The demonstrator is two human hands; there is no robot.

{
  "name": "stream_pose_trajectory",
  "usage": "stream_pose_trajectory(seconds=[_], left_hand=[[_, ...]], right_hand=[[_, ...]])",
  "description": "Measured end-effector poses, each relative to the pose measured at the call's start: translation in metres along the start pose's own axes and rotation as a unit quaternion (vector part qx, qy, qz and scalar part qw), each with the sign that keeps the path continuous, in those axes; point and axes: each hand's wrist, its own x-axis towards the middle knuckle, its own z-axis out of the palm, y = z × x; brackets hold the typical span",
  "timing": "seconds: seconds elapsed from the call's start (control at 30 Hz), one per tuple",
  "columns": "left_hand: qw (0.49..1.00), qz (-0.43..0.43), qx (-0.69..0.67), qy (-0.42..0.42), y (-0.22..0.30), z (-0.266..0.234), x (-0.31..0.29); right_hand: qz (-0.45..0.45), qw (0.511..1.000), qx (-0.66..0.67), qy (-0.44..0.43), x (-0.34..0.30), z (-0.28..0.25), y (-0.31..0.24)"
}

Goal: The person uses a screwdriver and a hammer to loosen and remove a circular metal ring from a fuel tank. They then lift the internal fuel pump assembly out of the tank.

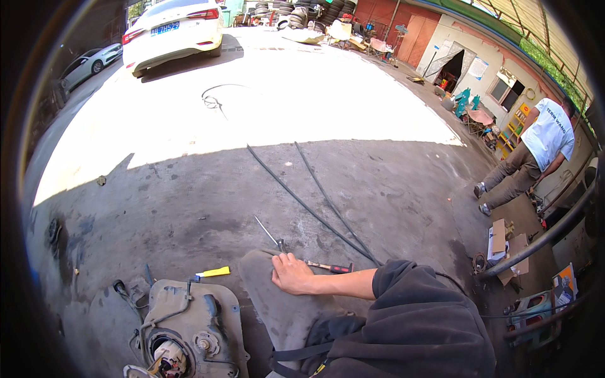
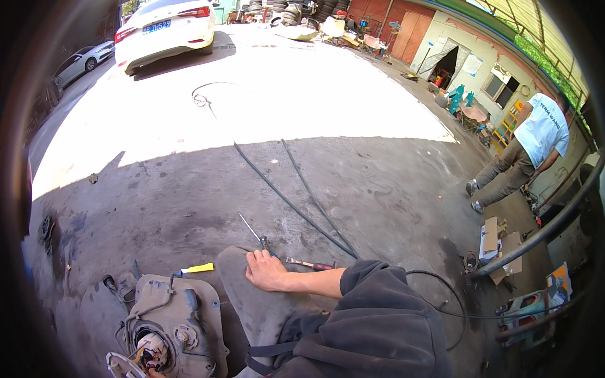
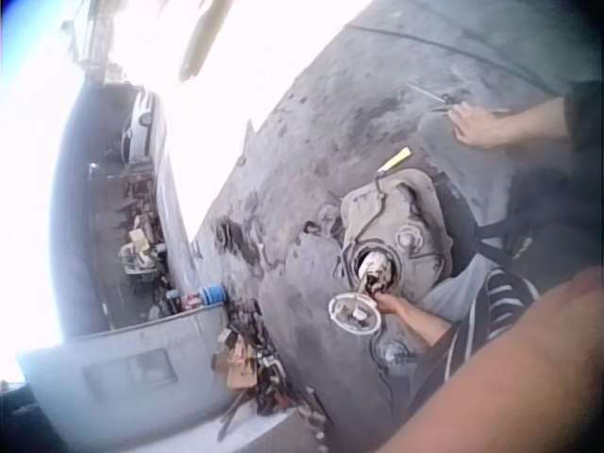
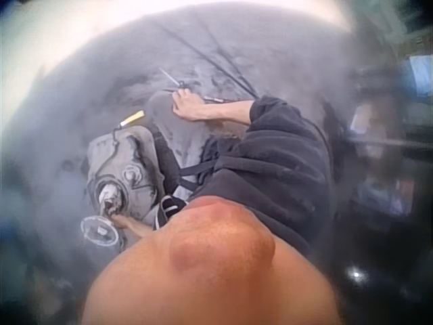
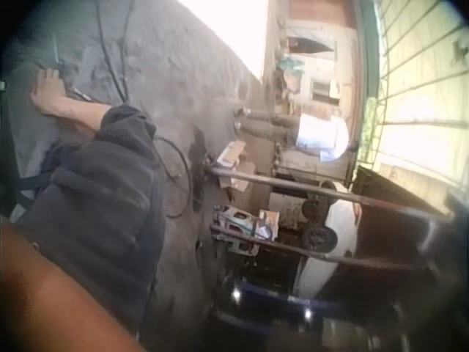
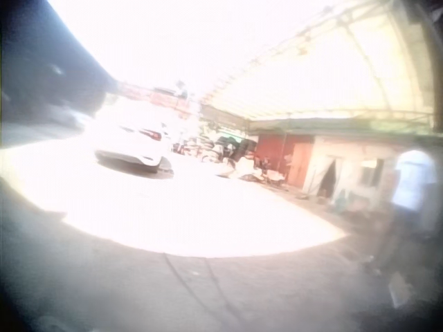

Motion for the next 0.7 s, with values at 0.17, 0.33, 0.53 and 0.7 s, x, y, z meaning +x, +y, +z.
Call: stream_pose_trajectory(seconds=[0.17,0.33,0.53,0.7], left_hand=[[0.999,0.017,0.030,0.034,-0.018,-0.030,-0.008],[0.996,-0.070,0.019,0.047,-0.046,-0.045,0.012],[0.995,-0.014,0.028,0.099,-0.052,-0.036,0.014],[0.996,-0.042,0.055,0.061,0.008,-0.041,-0.017]], right_hand=[[-0.023,0.999,0.023,-0.041,0.020,0.018,-0.010],[-0.053,0.998,0.018,-0.036,0.044,0.043,-0.033],[-0.086,0.995,0.022,-0.046,0.059,0.063,-0.053],[-0.097,0.993,0.027,-0.061,0.058,0.085,-0.062]])
